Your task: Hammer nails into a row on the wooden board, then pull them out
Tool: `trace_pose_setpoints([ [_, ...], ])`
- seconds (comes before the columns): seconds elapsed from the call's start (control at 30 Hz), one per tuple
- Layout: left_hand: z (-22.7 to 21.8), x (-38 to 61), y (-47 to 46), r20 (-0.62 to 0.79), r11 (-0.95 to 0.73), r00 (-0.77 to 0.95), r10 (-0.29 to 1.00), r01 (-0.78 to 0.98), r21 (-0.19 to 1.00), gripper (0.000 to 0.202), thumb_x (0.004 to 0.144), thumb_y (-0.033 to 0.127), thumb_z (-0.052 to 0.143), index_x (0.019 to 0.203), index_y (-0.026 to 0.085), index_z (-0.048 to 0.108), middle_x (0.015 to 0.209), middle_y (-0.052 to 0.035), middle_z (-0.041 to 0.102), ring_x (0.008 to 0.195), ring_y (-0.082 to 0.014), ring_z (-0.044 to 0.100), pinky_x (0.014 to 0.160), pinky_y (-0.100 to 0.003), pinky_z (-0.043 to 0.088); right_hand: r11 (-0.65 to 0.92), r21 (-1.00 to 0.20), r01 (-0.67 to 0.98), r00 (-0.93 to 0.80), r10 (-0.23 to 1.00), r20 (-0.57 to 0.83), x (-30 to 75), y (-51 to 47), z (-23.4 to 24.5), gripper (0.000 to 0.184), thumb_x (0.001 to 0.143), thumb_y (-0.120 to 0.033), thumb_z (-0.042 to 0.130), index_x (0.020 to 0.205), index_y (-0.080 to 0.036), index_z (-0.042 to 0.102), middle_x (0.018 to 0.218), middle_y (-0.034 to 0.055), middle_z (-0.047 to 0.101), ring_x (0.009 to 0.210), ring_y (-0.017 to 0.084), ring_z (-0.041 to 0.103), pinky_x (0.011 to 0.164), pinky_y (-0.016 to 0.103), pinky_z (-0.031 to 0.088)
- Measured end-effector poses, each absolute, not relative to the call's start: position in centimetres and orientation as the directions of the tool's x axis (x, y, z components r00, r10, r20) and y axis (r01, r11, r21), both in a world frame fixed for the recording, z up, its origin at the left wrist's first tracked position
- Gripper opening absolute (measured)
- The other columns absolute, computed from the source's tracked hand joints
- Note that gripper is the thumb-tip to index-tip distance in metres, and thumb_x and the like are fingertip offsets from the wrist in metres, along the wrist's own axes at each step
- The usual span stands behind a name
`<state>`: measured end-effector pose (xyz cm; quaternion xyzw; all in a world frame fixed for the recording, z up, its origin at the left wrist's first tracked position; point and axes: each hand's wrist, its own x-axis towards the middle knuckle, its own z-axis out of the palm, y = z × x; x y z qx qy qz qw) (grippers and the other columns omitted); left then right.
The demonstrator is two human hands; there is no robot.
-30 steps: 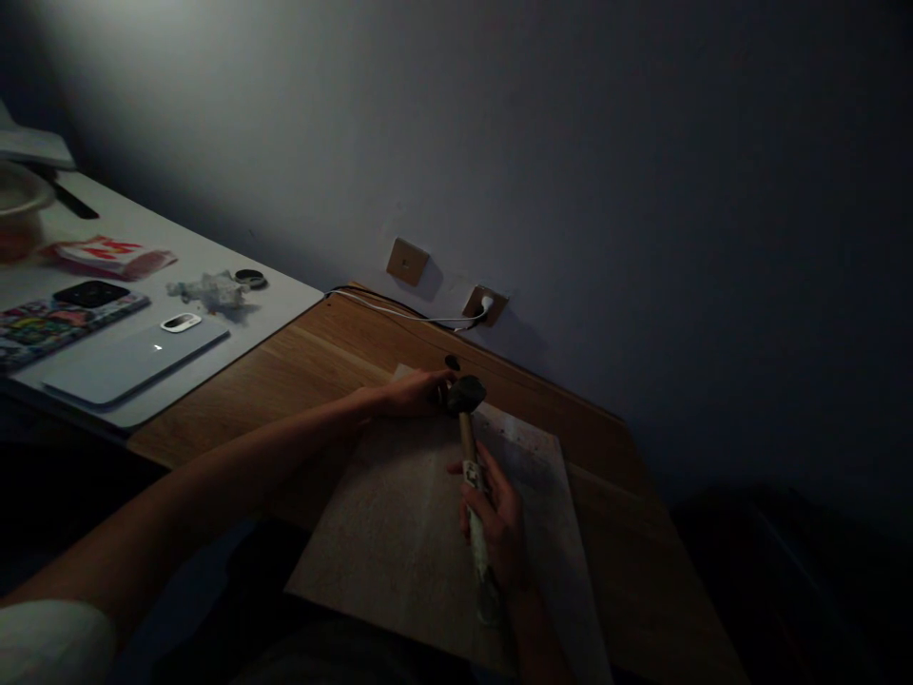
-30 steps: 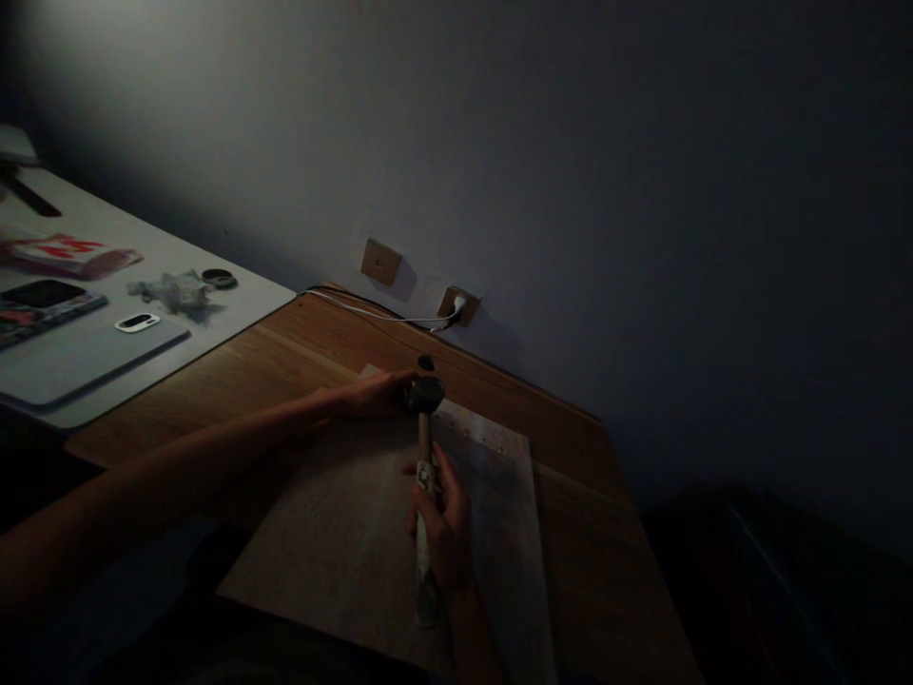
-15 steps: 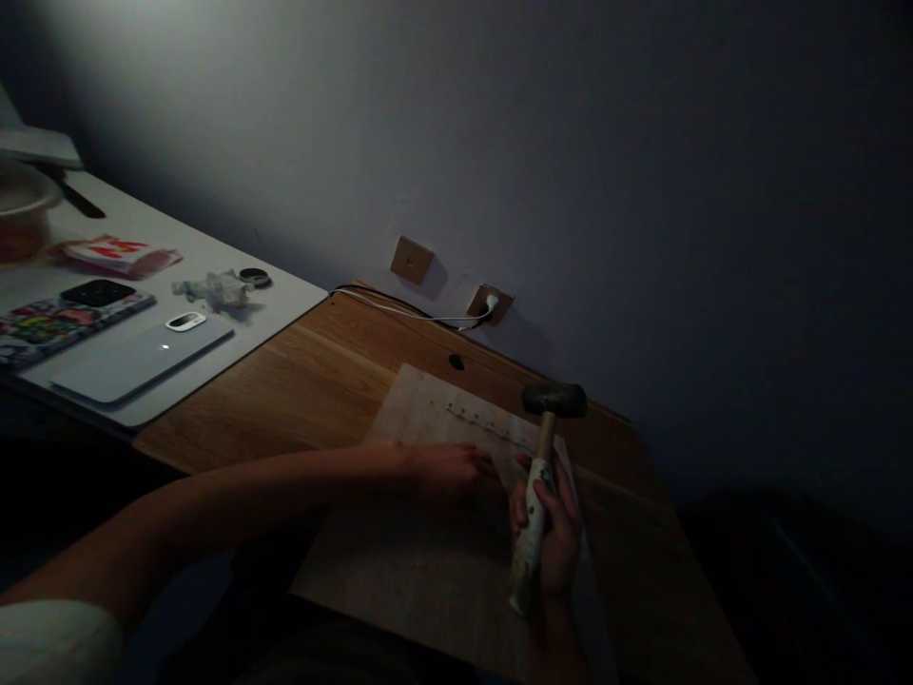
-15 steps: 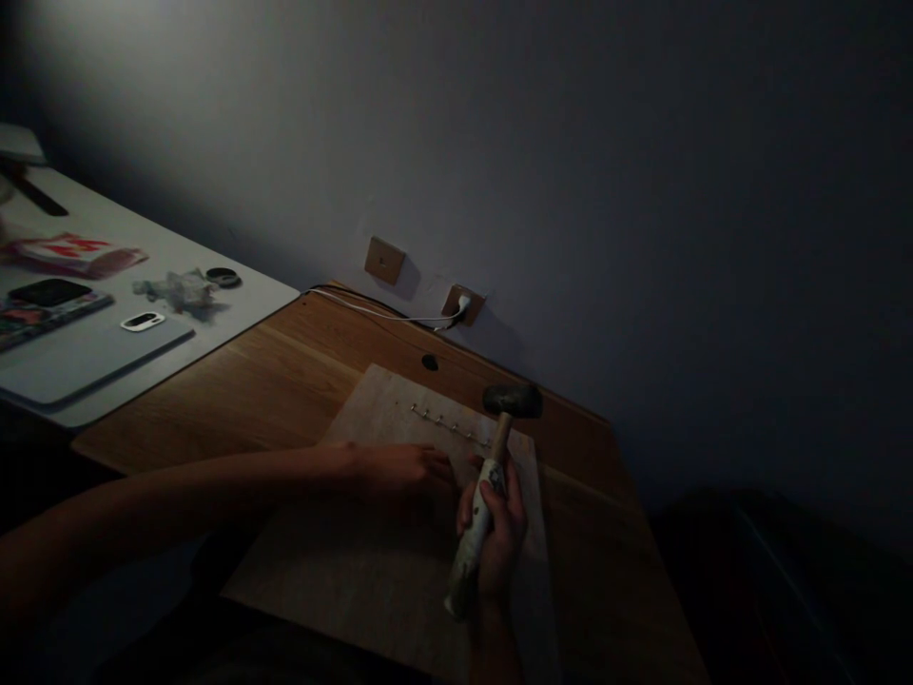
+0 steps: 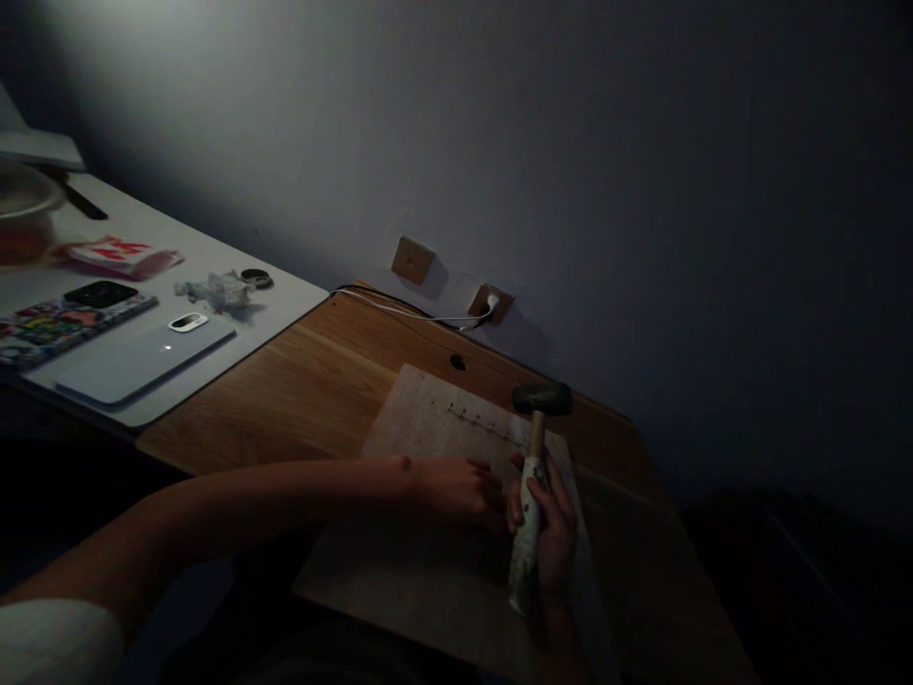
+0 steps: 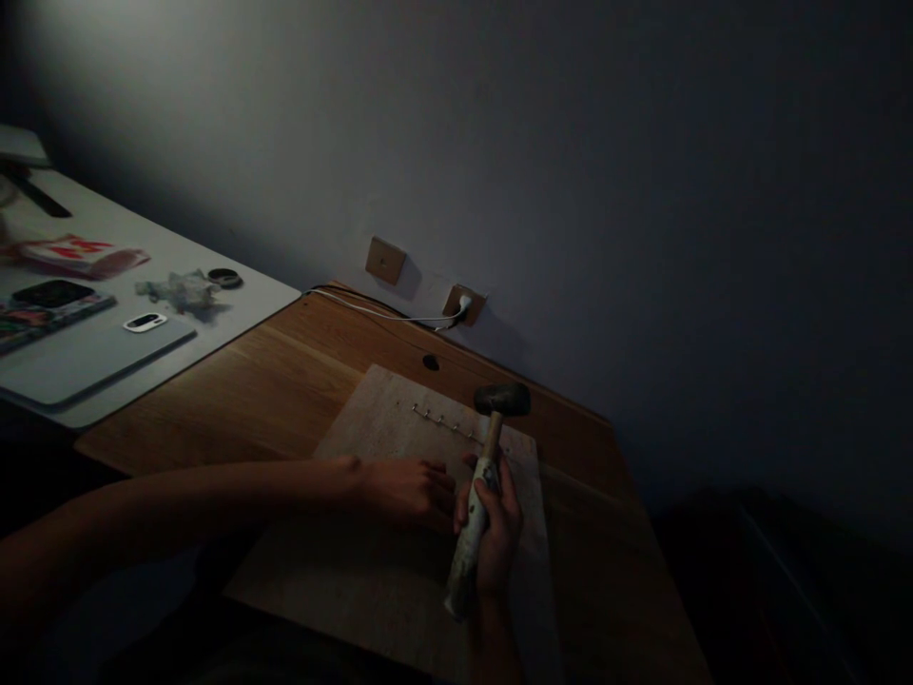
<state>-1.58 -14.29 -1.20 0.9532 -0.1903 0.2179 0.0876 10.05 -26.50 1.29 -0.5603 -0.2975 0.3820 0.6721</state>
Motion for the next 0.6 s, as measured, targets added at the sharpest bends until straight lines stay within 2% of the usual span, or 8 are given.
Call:
trace_pose_setpoints([
  [0.13, -0.7, -2.0, -13.1, 0.411, -0.948, 0.863, -0.294, -0.317, -0.014, 0.012, 0.092, 0.017, 0.064, 0.093, 0.026, 0.071, 0.098, -0.0068, 0.070, 0.095, -0.0231, 0.061, 0.079, -0.035, 0.048, 0.100, -0.979, -0.178, 0.546, 0.837, -0.014, 10.1, -26.5, 1.2, 0.035, 0.081, -0.034, 0.066, 0.112, -0.018, 0.067, 0.048, -0.0068, 0.047, 0.039, 0.009, 0.039, 0.038, 0.019, 0.028],
  [0.23, -0.3, -2.7, -12.3, 0.396, -0.968, 0.888, -0.232, -0.253, 0.000, 0.010, 0.090, 0.014, 0.066, 0.092, 0.023, 0.071, 0.097, -0.0077, 0.069, 0.093, -0.0226, 0.061, 0.077, -0.033, 0.048, 0.131, -0.977, -0.167, 0.567, 0.823, 0.014, 10.2, -26.5, 0.9, 0.035, 0.083, -0.031, 0.065, 0.115, -0.018, 0.066, 0.049, -0.0071, 0.047, 0.038, 0.009, 0.038, 0.037, 0.019, 0.028],
  [0.33, -0.3, -3.2, -12.8, 0.440, -0.944, 0.858, -0.267, -0.324, 0.060, 0.015, 0.093, 0.015, 0.061, 0.100, 0.026, 0.070, 0.107, -0.0058, 0.070, 0.102, -0.0211, 0.062, 0.085, -0.032, 0.051, 0.112, -0.979, -0.173, 0.561, 0.828, -0.004, 10.2, -26.6, 0.8, 0.035, 0.082, -0.032, 0.065, 0.114, -0.017, 0.066, 0.048, -0.0071, 0.047, 0.038, 0.009, 0.039, 0.036, 0.019, 0.029],
  [0.43, -0.6, -3.5, -14.2, 0.411, -0.925, 0.849, -0.331, -0.379, 0.038, 0.017, 0.096, 0.015, 0.056, 0.097, 0.027, 0.069, 0.111, -0.0032, 0.072, 0.105, -0.0196, 0.063, 0.089, -0.031, 0.052, 0.078, -0.983, -0.168, 0.560, 0.828, -0.030, 10.2, -26.6, 1.0, 0.038, 0.082, -0.034, 0.067, 0.115, -0.017, 0.066, 0.048, -0.0071, 0.047, 0.038, 0.009, 0.038, 0.037, 0.019, 0.029],
  [0.53, -0.7, -3.8, -15.3, 0.317, -0.940, 0.889, -0.331, -0.340, -0.029, 0.022, 0.097, 0.015, 0.053, 0.083, 0.026, 0.066, 0.098, -0.0039, 0.074, 0.094, -0.0212, 0.066, 0.079, -0.033, 0.054, 0.060, -0.986, -0.153, 0.562, 0.826, -0.037, 10.1, -26.7, 1.2, 0.038, 0.082, -0.035, 0.066, 0.116, -0.017, 0.066, 0.048, -0.0070, 0.047, 0.038, 0.009, 0.038, 0.037, 0.020, 0.028],
  [0.6, -0.5, -4.0, -15.9, 0.308, -0.948, 0.897, -0.318, -0.310, -0.077, 0.025, 0.096, 0.015, 0.053, 0.076, 0.024, 0.064, 0.088, -0.0056, 0.073, 0.083, -0.0220, 0.066, 0.068, -0.035, 0.053, 0.050, -0.988, -0.148, 0.562, 0.826, -0.042, 10.1, -26.7, 1.2, 0.036, 0.082, -0.036, 0.065, 0.114, -0.018, 0.067, 0.048, -0.0069, 0.047, 0.039, 0.009, 0.038, 0.037, 0.019, 0.027],
])
